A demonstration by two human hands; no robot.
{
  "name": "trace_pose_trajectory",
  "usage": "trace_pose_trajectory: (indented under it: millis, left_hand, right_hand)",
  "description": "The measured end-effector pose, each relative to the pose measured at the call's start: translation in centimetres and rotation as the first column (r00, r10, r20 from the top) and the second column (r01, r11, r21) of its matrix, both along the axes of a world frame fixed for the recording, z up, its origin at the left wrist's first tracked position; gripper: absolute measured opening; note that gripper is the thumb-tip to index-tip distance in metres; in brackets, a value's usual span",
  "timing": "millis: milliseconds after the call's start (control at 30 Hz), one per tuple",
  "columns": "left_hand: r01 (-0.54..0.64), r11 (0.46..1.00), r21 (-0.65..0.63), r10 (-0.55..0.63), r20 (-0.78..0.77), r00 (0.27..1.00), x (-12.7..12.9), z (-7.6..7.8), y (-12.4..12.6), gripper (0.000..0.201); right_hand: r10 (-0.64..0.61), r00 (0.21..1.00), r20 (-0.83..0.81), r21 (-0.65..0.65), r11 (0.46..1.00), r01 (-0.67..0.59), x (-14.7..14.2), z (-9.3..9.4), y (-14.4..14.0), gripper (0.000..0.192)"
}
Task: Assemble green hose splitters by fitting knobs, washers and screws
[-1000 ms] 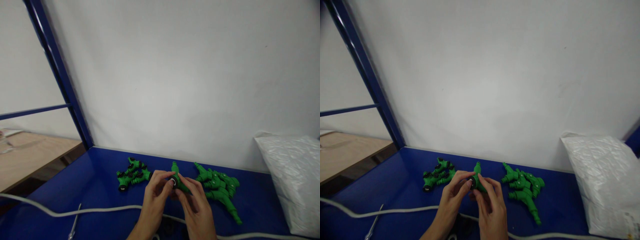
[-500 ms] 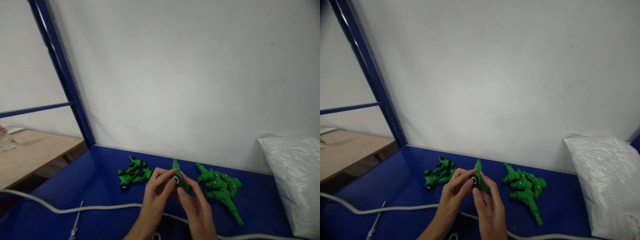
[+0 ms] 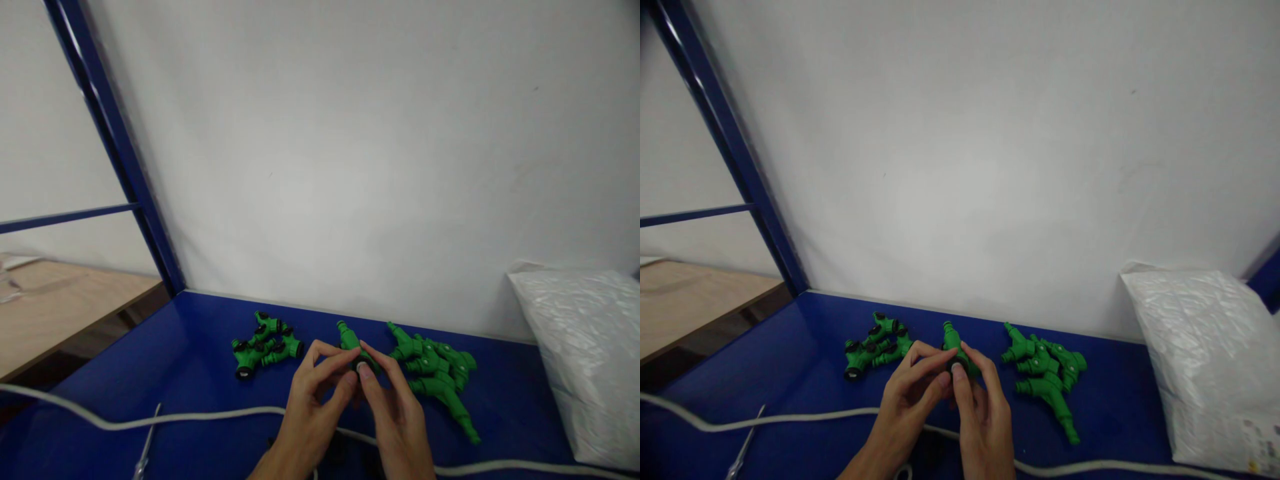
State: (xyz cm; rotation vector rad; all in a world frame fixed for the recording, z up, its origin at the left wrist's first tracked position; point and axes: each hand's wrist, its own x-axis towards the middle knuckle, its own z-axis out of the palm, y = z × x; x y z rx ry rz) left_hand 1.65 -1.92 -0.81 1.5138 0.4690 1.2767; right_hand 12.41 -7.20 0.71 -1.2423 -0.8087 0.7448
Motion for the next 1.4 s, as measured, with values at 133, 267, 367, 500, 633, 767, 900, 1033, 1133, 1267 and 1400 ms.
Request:
trace_pose_trajectory:
  millis: [133, 267, 367, 500, 633, 767, 900, 1033, 1133, 1267, 1400]
  left_hand:
    - [-0.008, 1.0, 0.025, 0.008, 0.008, 1.0, 0.1, 0.0, -0.1, 0.033]
    - [-0.047, 0.994, 0.096, 0.05, -0.025, 0.998, 0.1, -0.1, -0.1, 0.036]
    - [-0.061, 0.987, 0.151, 0.068, -0.04, 0.997, 0.1, -0.2, 0.0, 0.039]
    - [-0.044, 0.992, 0.118, 0.05, -0.047, 0.998, 0.1, -0.5, 0.1, 0.038]
    - [-0.041, 0.99, 0.137, 0.051, -0.071, 0.996, -0.1, -0.5, 0.4, 0.039]
    - [-0.11, 0.958, 0.265, 0.155, -0.153, 0.976, -0.5, -0.1, 0.6, 0.039]
    - [-0.091, 0.941, 0.327, 0.166, -0.207, 0.964, -0.8, 0.1, 0.8, 0.042]
    - [-0.06, 0.94, 0.337, 0.143, -0.228, 0.963, -0.9, 0.0, 1.0, 0.044]
    - [-0.066, 0.949, 0.308, 0.145, -0.239, 0.96, -0.9, 0.0, 1.1, 0.039]
    - [-0.066, 0.965, 0.254, 0.123, -0.217, 0.968, -0.8, 0.0, 1.1, 0.035]
    - [-0.023, 0.98, 0.197, 0.06, -0.185, 0.981, -0.7, -0.4, 0.9, 0.035]
  right_hand:
    - [0.009, 1.0, 0.017, -0.003, 1.0, -0.009, 0.2, 0.0, -0.1, 0.045]
    - [0.005, 0.999, 0.052, -0.009, 1.0, -0.004, 0.3, -0.2, -0.2, 0.043]
    - [-0.013, 0.998, 0.055, 0.02, 1.0, 0.012, 0.3, -0.3, -0.1, 0.04]
    - [0.008, 1.0, 0.022, 0.025, 1.0, -0.009, 0.4, 0.0, 0.0, 0.039]
    - [0.091, 0.996, -0.025, 0.013, 0.996, -0.091, 0.7, 0.3, 0.1, 0.041]
    - [0.173, 0.982, -0.078, 0.041, 0.985, -0.17, 1.3, 0.2, 0.3, 0.039]
    - [0.164, 0.985, -0.053, 0.058, 0.985, -0.161, 2.0, -0.2, 0.5, 0.034]
    - [0.171, 0.983, -0.066, 0.048, 0.985, -0.168, 2.2, -0.5, 0.5, 0.036]
    - [0.215, 0.97, -0.114, 0.042, 0.976, -0.212, 2.0, -0.5, 0.5, 0.038]
    - [0.214, 0.967, -0.141, 0.042, 0.977, -0.21, 1.5, -0.3, 0.3, 0.04]
    - [0.193, 0.974, -0.116, 0.044, 0.981, -0.189, 1.2, -0.2, 0.1, 0.038]
